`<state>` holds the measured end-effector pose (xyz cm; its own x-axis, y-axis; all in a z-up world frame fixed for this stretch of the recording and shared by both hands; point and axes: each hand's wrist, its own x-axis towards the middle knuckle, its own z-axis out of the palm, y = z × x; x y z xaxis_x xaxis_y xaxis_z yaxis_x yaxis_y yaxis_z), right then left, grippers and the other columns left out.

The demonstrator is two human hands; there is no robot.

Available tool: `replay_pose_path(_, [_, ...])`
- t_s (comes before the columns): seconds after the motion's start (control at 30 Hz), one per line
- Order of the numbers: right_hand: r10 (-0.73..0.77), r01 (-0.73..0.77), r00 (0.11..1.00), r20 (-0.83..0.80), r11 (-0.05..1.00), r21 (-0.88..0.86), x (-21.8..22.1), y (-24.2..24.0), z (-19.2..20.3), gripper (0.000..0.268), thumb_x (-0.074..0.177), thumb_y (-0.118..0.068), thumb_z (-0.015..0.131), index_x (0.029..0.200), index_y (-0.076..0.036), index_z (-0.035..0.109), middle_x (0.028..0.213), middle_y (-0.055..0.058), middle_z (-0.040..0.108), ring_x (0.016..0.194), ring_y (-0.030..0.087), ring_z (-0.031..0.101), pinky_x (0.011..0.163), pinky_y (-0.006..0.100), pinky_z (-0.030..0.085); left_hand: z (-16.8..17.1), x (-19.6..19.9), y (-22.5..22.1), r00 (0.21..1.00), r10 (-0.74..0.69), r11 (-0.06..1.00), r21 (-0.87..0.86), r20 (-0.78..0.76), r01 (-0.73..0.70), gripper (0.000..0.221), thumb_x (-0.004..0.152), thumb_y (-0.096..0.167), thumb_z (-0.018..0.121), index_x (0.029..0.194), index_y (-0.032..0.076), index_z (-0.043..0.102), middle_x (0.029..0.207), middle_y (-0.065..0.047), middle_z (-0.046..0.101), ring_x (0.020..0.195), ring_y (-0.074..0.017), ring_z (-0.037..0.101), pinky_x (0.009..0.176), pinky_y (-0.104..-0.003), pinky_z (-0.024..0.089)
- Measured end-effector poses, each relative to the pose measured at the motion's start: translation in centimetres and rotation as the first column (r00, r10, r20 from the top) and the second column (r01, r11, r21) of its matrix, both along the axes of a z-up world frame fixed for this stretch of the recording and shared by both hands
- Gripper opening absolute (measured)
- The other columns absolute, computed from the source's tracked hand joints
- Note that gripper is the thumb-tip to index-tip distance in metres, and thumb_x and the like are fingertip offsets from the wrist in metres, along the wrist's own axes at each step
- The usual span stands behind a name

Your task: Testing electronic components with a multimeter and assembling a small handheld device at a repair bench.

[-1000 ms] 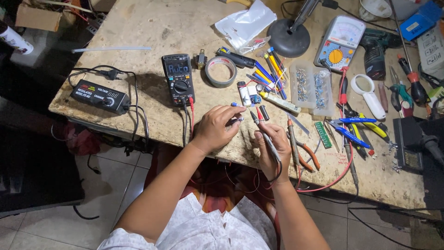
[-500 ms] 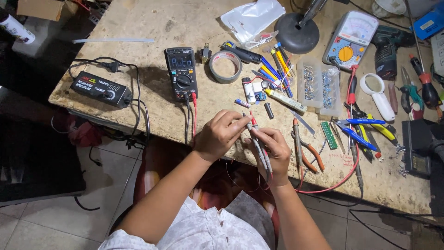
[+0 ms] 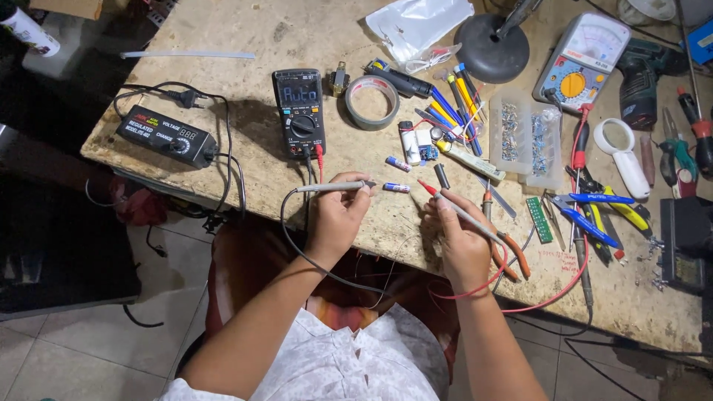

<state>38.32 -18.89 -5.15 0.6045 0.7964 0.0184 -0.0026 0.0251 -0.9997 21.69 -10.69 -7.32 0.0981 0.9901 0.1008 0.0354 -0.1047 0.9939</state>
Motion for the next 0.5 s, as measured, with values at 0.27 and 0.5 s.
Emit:
replay_pose_path(0.27, [-0.002, 0.003, 1.0, 0.02, 1.0, -0.019, 0.5, 0.4, -1.7, 0.018, 0.1, -0.004, 0.065, 0.113, 0.008, 0.065, 0.097, 0.024, 0.076, 0.089, 0.023, 0.075, 0.08, 0.035, 0.065, -0.5, -0.5, 0.4, 0.982, -0.05, 0.999, 0.009, -0.185, 0.053, 0.015, 0.091, 0.016, 0.069, 0.104, 0.012, 0.072, 0.083, -0.011, 0.08, 0.083, -0.022, 0.079, 0.069, -0.036, 0.062])
replay_pose_path(0.5, [-0.035, 0.035, 0.999, 0.012, 0.999, -0.026, 0.7, 0.5, -1.9, 0.016, 0.099, -0.002, 0.065, 0.11, 0.009, 0.065, 0.094, 0.026, 0.075, 0.084, 0.027, 0.077, 0.076, 0.037, 0.066, -0.3, -0.1, 0.4, 0.978, -0.05, 0.997, 0.054, -0.2, 0.062, 0.015, 0.091, 0.014, 0.068, 0.105, 0.01, 0.073, 0.08, -0.013, 0.079, 0.08, -0.0241, 0.079, 0.066, -0.035, 0.062])
